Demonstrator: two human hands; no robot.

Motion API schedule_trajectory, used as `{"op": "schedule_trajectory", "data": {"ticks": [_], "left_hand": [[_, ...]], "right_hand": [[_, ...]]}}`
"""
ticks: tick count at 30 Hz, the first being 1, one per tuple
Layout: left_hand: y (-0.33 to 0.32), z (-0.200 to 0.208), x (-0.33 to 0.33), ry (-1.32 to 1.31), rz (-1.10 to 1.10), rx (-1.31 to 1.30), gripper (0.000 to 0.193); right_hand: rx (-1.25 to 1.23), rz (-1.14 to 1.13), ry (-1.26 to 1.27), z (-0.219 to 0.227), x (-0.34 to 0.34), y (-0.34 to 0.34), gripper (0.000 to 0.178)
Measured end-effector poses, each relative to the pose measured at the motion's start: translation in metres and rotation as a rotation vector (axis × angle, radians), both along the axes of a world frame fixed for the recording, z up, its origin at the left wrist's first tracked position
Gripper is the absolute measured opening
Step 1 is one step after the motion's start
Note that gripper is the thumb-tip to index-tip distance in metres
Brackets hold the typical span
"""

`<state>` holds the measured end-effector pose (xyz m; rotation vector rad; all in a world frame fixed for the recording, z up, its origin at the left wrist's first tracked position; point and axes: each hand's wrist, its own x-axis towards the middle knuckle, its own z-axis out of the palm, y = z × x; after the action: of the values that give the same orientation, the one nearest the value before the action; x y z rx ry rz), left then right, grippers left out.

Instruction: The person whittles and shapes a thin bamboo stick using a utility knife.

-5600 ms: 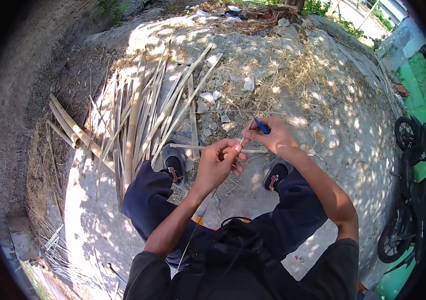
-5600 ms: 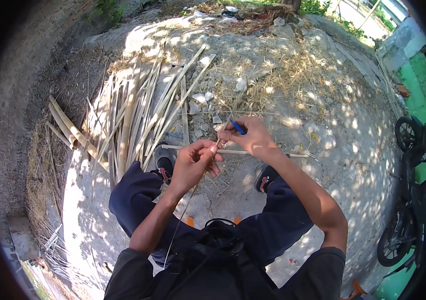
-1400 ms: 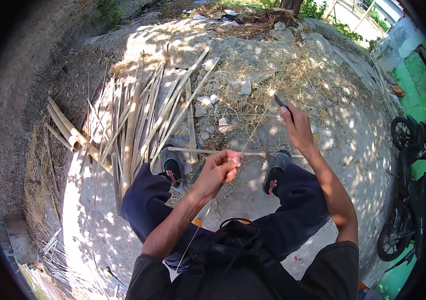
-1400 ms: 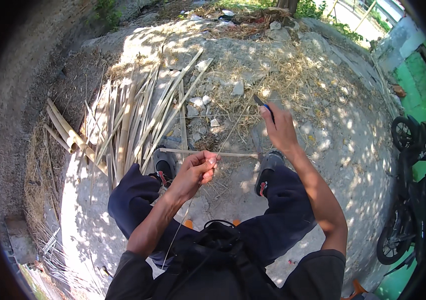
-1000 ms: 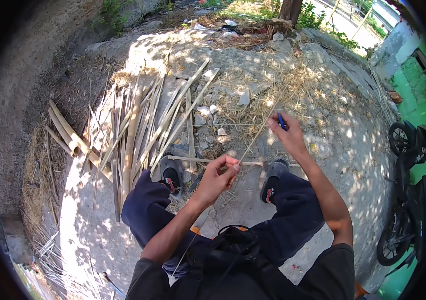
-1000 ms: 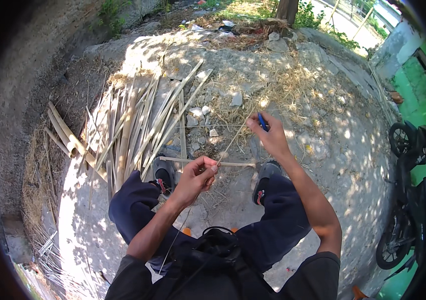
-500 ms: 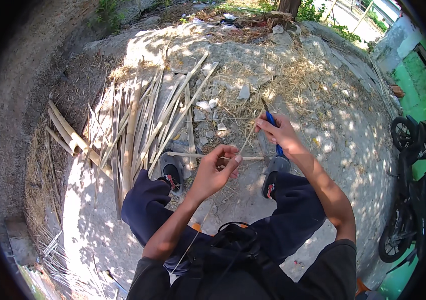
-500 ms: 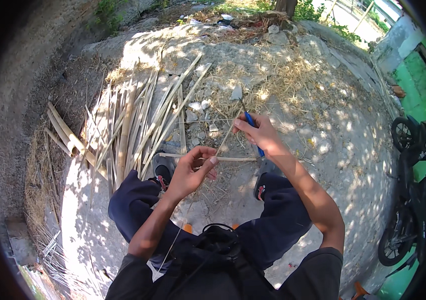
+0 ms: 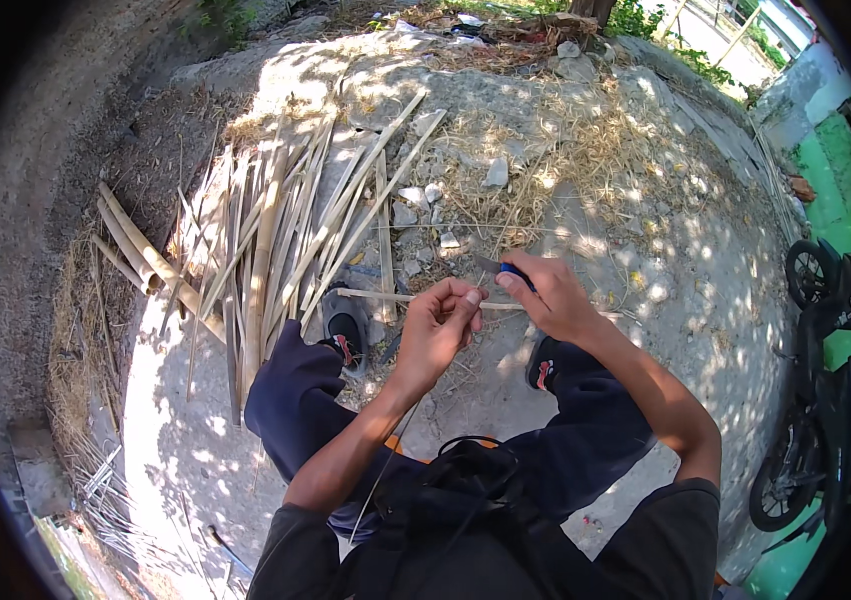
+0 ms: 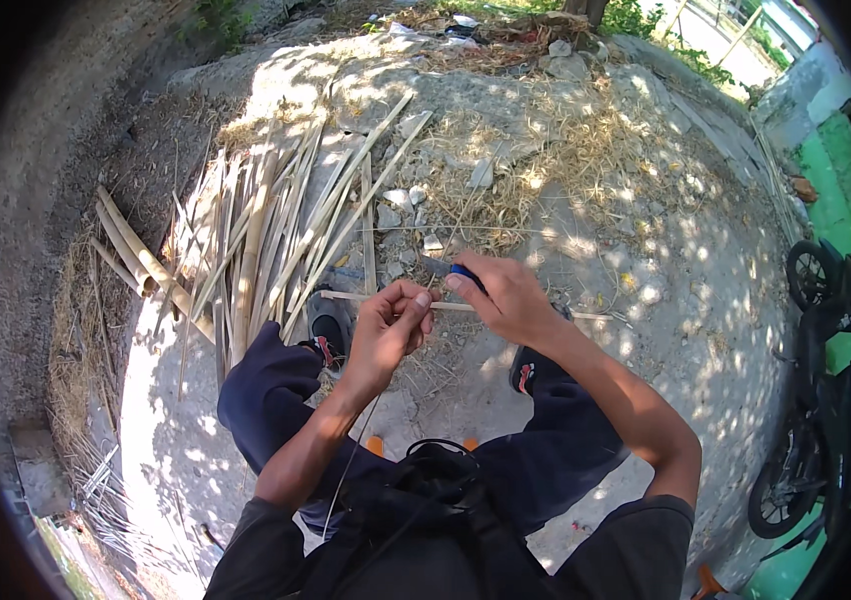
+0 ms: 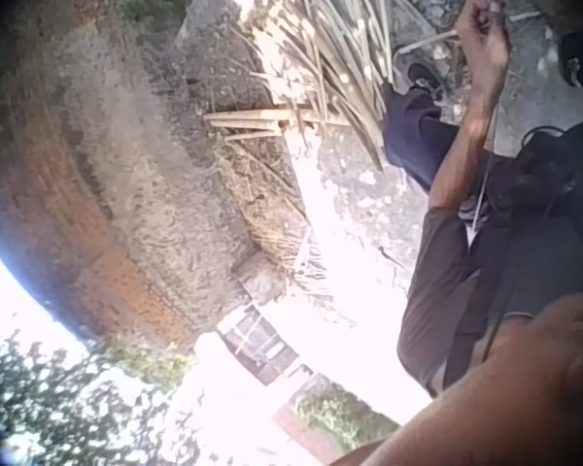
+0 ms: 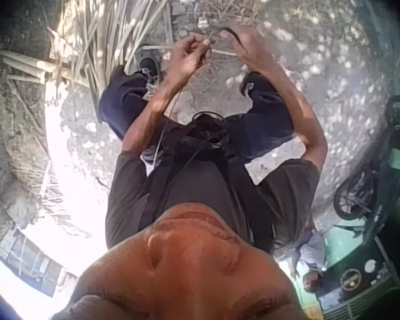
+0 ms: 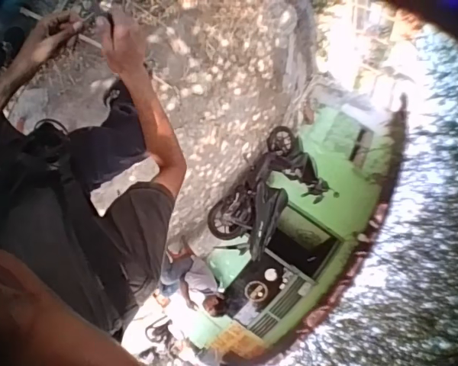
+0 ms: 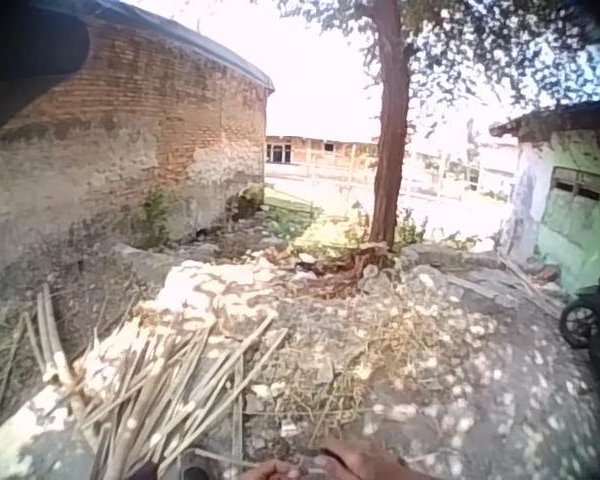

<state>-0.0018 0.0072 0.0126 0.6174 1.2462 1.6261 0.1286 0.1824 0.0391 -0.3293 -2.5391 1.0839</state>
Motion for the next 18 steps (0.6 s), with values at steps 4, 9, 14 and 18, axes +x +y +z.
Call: {"op": "schedule_trajectory", "data": {"ticks": [4, 9, 14, 18], "left_hand": [[0.001, 0.001, 0.002, -0.012, 0.036, -0.031, 0.017], [0.003, -0.005, 0.007, 0.041, 0.039, 0.005, 0.017], [0.003, -0.006, 0.007, -0.069, 0.004, 0.038, 0.017], [0.002, -0.005, 0.009, -0.066, 0.017, 0.04, 0.018]], "right_hand": [[0.122, 0.033, 0.003, -0.005, 0.004, -0.01, 0.028], [0.153, 0.02, 0.008, -0.007, 0.005, -0.015, 0.026], [0.172, 0.021, -0.009, -0.009, 0.007, -0.014, 0.026], [0.171, 0.024, -0.014, -0.006, 0.008, -0.014, 0.027]]}}
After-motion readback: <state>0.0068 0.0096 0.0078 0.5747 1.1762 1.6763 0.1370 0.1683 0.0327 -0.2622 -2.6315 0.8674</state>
